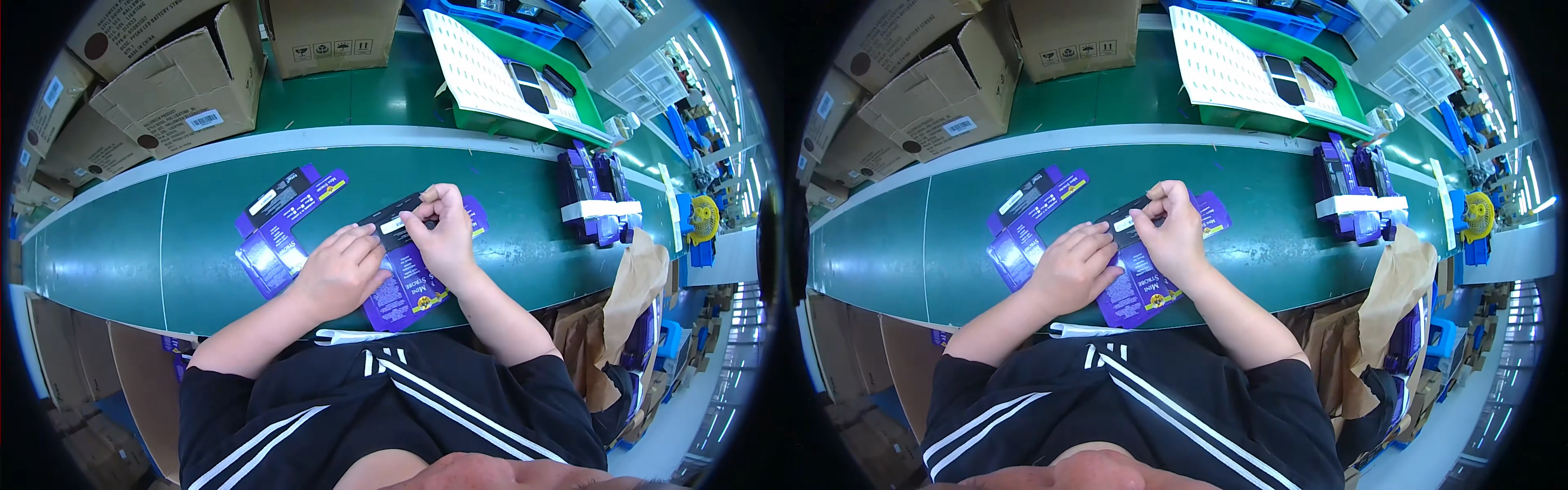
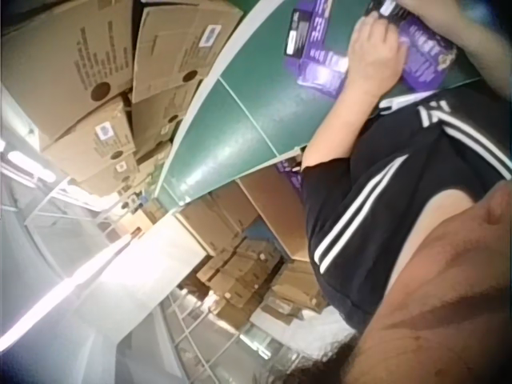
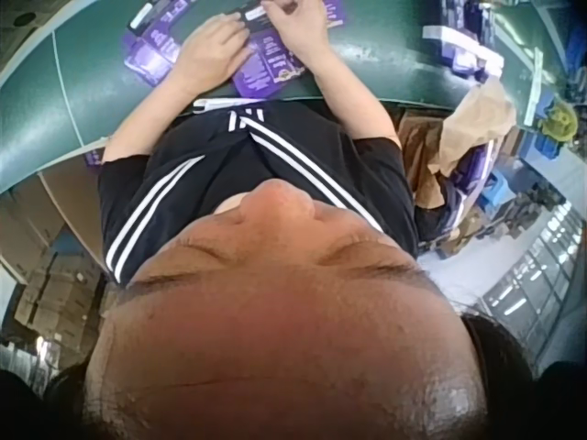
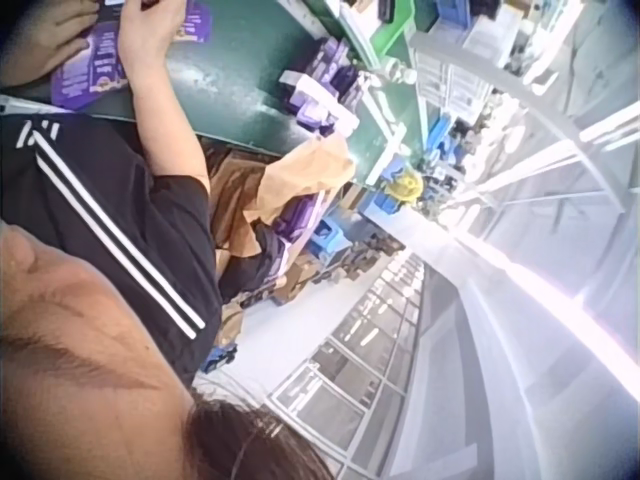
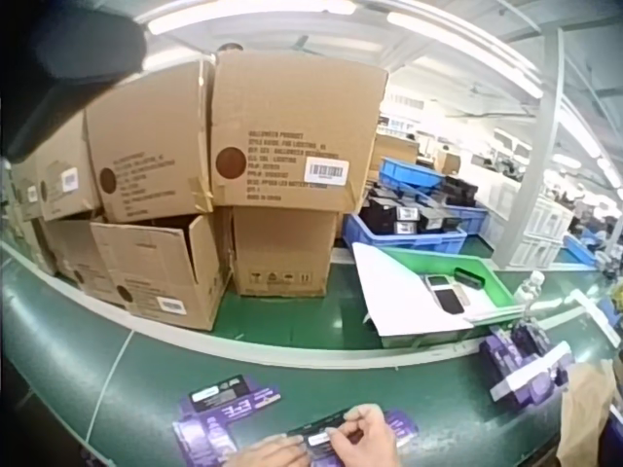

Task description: The person peels stickers from backing sheets, applies them onto flat product boxes, and places a stack of the labeled boxes into a cardboard shipping carton.

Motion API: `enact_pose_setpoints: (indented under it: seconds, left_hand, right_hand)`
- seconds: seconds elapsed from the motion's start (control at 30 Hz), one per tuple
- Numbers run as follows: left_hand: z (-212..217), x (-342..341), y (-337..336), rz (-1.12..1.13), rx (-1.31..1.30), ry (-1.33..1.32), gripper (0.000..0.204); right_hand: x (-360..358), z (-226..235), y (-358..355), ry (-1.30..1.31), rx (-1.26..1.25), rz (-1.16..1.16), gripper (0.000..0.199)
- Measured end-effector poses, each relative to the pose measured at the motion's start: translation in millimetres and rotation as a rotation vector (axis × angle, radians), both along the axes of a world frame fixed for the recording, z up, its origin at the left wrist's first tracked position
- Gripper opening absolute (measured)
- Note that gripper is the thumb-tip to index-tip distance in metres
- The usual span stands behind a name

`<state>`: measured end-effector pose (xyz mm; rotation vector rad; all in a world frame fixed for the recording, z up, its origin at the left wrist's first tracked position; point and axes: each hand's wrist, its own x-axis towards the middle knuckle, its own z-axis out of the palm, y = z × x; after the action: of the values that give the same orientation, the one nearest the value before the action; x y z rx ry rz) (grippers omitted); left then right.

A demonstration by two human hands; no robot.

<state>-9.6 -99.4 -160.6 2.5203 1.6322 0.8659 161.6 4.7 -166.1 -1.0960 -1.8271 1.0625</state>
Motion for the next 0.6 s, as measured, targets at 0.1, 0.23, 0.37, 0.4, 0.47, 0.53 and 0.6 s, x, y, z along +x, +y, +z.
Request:
enact_pose_setpoints:
  seconds: [0.1,0.23,0.37,0.4,0.47,0.53,0.6]
  left_hand:
    - [-1.7,-0.2,-0.4,0.003,0.024,0.008,0.03]
    - [-2.5,-0.7,-0.5,0.001,0.004,0.002,0.03]
    - [0.6,0.6,0.9,0.002,-0.012,0.041,0.032]
    - [1.8,1.3,1.6,0.003,-0.017,0.062,0.033]
    - [2.1,1.9,2.3,0.005,-0.021,0.083,0.034]
    - [0.5,1.9,2.7,-0.001,-0.026,0.111,0.035]
    - [-0.8,2.3,3.5,-0.008,-0.031,0.138,0.037]
  right_hand:
    - [-1.2,2.4,-0.8,0.013,-0.042,-0.002,0.033]
    - [-1.8,0.2,-0.5,0.014,-0.029,0.002,0.032]
    - [-1.8,-4.9,0.3,-0.007,0.013,0.001,0.032]
    - [-1.5,-6.0,0.5,-0.018,0.032,0.0,0.032]
    - [-0.8,-5.5,1.3,-0.027,0.051,0.0,0.032]
    - [2.6,-0.1,3.7,-0.171,0.31,0.016,0.031]
    - [6.5,3.6,6.4,-0.316,0.569,0.032,0.03]
